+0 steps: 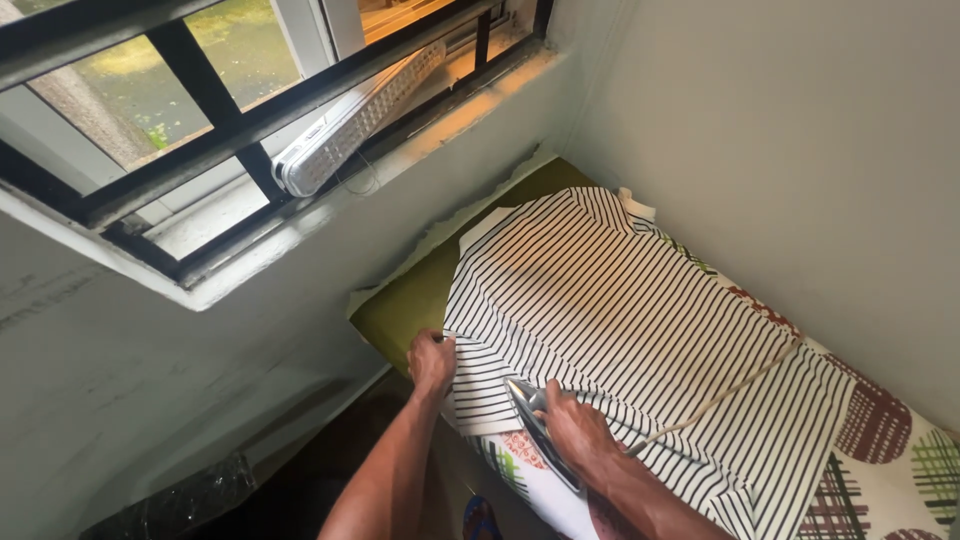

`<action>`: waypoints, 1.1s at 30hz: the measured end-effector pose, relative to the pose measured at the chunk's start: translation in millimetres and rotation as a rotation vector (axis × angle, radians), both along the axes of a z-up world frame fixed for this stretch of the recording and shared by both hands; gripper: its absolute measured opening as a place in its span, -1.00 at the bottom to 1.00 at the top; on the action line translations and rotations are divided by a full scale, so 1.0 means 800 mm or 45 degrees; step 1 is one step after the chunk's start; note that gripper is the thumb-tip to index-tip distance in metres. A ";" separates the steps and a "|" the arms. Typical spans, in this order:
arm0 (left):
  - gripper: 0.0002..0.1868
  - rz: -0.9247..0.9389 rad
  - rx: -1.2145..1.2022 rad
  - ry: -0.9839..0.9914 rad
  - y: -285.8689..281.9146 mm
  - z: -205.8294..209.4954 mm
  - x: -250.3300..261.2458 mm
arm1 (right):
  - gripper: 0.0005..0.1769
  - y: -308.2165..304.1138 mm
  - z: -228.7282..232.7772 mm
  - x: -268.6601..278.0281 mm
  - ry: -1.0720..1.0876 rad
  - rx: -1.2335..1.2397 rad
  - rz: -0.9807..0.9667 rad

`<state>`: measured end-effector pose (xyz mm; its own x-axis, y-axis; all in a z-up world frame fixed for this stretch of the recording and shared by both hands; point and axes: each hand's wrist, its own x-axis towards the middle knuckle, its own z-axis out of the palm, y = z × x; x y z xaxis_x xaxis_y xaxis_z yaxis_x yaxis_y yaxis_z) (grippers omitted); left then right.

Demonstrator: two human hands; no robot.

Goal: Ironing a striped shirt on an ironing board.

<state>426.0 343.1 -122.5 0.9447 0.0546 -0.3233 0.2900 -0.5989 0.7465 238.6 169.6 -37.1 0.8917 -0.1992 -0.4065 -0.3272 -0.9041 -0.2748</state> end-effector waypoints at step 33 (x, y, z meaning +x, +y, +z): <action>-0.76 0.129 -0.383 0.257 0.004 -0.040 0.030 | -0.75 0.028 -0.001 0.048 0.044 -0.024 0.038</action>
